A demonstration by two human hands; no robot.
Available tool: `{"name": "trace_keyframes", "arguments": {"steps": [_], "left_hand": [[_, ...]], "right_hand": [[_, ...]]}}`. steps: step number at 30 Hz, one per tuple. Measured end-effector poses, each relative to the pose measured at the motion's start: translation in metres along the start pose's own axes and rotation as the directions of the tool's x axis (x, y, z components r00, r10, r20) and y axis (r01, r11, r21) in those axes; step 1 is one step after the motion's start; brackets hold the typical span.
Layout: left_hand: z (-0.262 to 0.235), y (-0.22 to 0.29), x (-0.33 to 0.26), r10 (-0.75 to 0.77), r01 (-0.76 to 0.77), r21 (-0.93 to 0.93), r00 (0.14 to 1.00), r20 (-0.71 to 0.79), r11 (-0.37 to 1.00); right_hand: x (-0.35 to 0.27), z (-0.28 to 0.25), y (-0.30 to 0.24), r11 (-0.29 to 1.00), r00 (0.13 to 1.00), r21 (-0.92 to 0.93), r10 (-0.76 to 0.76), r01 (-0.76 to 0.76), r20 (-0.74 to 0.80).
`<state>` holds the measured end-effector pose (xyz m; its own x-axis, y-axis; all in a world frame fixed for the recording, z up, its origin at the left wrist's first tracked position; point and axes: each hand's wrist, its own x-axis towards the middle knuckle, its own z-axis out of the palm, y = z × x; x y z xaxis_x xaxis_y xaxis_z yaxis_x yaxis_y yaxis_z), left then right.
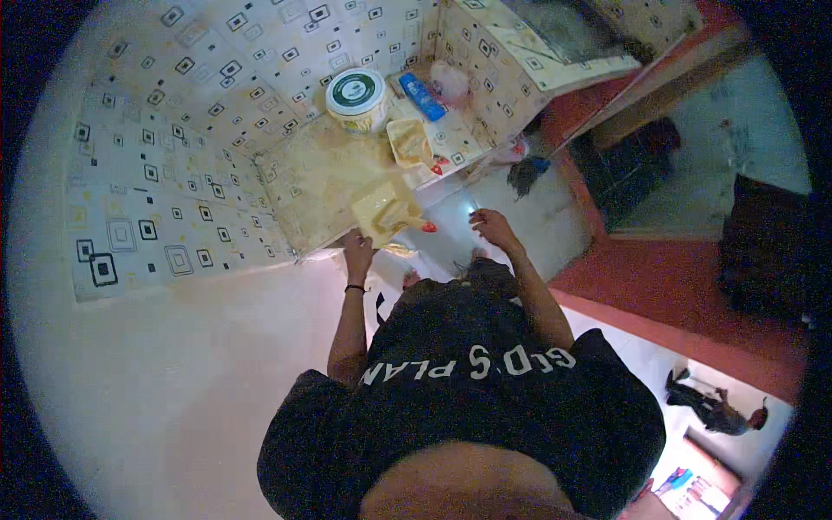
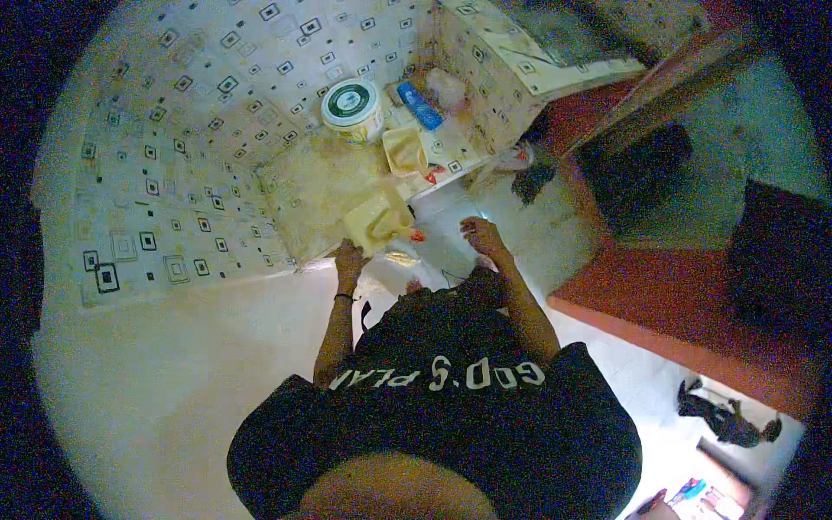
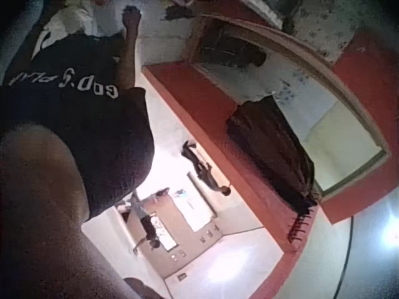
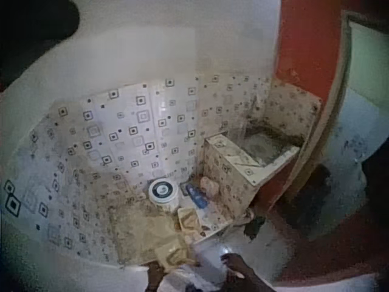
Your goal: The recorder uses a putty knife to scrape the grout lines between floor tiles, then washes hands and equipment.
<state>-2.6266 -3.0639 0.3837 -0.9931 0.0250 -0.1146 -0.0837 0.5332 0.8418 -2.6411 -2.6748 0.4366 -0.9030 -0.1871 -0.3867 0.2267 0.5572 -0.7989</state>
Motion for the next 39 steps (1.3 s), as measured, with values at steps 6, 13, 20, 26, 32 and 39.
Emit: {"name": "trace_keyframes", "arguments": {"steps": [6,13,20,26,32,39], "left_hand": [[0.054,0.106,0.007,0.356,-0.357,0.033,0.934,0.041,0.933],[0.141,0.284,0.045,0.007,0.154,-0.327,0.897,0.442,0.932],[0.246,0.395,0.093,0.195,-0.036,-0.293,0.82,0.538,0.956],[0.307,0.489,0.144,0.263,-0.166,-0.211,0.747,0.611,0.963],[0.327,0.543,0.204,0.217,-0.117,-0.232,0.855,0.471,0.966],[0.328,0.586,0.297,0.091,0.316,-0.719,0.88,0.465,0.619]], "right_hand": [[-0.02,-0.046,-0.045,0.922,0.982,0.338,0.187,-0.188,0.035],[-0.083,-0.164,-0.02,0.809,0.986,0.581,0.153,-0.09,-0.06],[-0.123,-0.294,0.051,0.767,0.953,0.637,0.128,0.081,-0.275],[-0.114,-0.39,0.08,0.735,0.91,0.664,0.172,0.137,-0.378],[-0.052,-0.469,0.044,0.668,0.833,0.591,-0.08,0.452,-0.547],[0.066,-0.552,0.028,0.663,0.931,0.679,-0.078,0.315,-0.356]]}}
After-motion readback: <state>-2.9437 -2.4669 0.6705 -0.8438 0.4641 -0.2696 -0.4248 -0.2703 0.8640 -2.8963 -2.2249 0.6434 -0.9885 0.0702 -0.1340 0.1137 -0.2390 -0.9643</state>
